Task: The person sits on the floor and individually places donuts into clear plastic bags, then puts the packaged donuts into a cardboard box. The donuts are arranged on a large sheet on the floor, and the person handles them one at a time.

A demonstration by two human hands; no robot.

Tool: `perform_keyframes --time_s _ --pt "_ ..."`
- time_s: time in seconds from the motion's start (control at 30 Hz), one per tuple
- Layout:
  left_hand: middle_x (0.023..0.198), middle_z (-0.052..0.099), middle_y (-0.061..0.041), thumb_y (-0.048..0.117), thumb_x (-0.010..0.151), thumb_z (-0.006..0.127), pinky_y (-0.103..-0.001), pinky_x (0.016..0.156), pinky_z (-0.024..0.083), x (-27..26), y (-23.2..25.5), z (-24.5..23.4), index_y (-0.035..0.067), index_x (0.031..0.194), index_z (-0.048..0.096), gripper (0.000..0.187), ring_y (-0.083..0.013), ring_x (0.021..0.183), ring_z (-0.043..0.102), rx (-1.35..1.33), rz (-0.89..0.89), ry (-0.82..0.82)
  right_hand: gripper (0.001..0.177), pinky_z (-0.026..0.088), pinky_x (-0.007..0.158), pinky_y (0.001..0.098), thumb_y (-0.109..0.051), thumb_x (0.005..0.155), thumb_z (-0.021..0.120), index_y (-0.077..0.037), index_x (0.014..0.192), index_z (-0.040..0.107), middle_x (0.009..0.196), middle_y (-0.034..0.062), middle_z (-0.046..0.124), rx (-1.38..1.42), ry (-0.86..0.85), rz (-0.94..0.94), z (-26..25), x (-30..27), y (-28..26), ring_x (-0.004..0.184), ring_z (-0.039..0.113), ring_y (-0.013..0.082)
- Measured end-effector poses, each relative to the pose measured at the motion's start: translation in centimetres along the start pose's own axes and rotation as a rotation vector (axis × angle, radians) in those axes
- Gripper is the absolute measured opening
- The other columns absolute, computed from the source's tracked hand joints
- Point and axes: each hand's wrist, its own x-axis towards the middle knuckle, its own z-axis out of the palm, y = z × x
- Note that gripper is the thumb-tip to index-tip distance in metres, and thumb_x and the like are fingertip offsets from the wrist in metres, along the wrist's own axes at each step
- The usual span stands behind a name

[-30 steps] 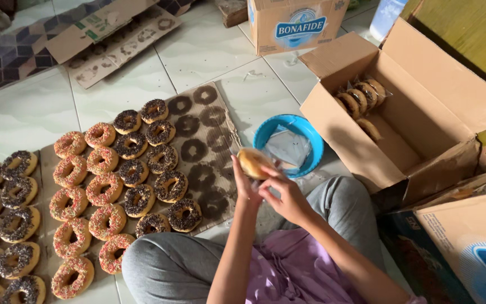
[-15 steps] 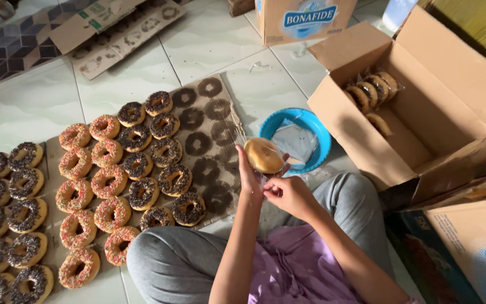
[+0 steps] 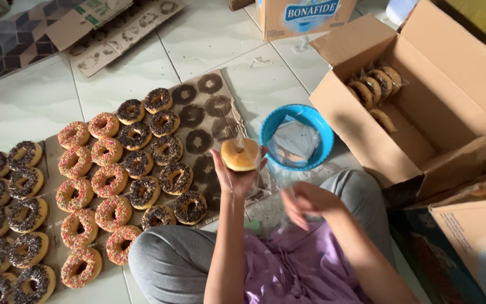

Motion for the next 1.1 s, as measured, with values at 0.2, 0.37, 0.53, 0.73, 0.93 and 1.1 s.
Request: perform_keyframes --time_s 0.2,0.37,0.53,0.73,0.93,1.1 --pt "0.137 0.052 -0.025 0.082 0.086 0.043 -0.064 0.106 0.041 1.2 -0.6 -0.2 0.011 0.142 0.045 0.091 -0.0539 0.127 0.048 0.004 -0.047 -0.050 0.015 0.056 0.083 0.0367 -0.015 0.090 0.073 -0.009 0.103 0.070 0.108 0.0124 0.072 -1.180 0.965 -0.367 -1.3 5.1 3.3 0.099 0.071 0.0281" --pt "0.122 0.060 -0.017 0.077 0.093 0.045 -0.060 0.096 0.050 1.9 -2.1 -3.4 0.012 0.132 0.056 0.076 -0.0382 0.109 0.060 -0.009 -0.094 0.028 0.020 0.053 0.087 0.0405 -0.006 0.085 0.074 -0.004 0.104 0.068 0.107 0.0145 0.065 -1.154 0.814 -0.706 0.5 4.4 -0.8 0.104 0.065 0.0327" --pt "0.093 0.066 -0.007 0.071 0.089 0.051 -0.050 0.076 0.054 3.7 -4.1 -5.9 0.017 0.108 0.054 0.057 -0.0278 0.085 0.065 0.275 -0.203 0.193 0.005 0.054 0.084 0.0311 -0.002 0.096 0.066 -0.002 0.099 0.062 0.099 0.0102 0.067 -0.981 0.809 -0.689 0.1 5.2 -2.5 0.093 0.069 0.0231" --pt "0.089 0.067 -0.001 0.031 0.105 0.062 -0.025 0.069 0.051 3.6 -7.0 -6.0 0.004 0.101 0.067 0.028 -0.0085 0.078 0.061 0.534 0.308 0.073 0.018 0.048 0.070 0.0229 -0.003 0.097 0.066 -0.006 0.106 0.051 0.093 0.0021 0.064 -0.429 1.021 -0.548 -6.2 4.5 -0.8 0.079 0.059 0.0091" --pt "0.092 0.068 -0.001 0.017 0.103 0.064 -0.025 0.071 0.049 2.2 -5.6 -2.5 0.006 0.106 0.070 0.013 -0.0089 0.080 0.060 0.601 0.080 -0.089 0.017 0.050 0.093 0.0238 0.004 0.099 0.050 0.001 0.099 0.067 0.103 0.0040 0.066 -0.574 0.681 -0.633 -10.1 2.5 0.3 0.099 0.063 0.0111" --pt "0.098 0.069 -0.004 0.012 0.101 0.062 -0.029 0.077 0.052 1.6 -3.7 -0.5 0.008 0.100 0.065 0.005 -0.0132 0.089 0.064 0.515 0.113 -0.050 0.018 0.050 0.089 0.0253 -0.001 0.098 0.056 -0.001 0.103 0.073 0.105 0.0027 0.068 -0.263 0.643 -0.416 -10.3 0.3 -1.0 0.097 0.063 0.0093"
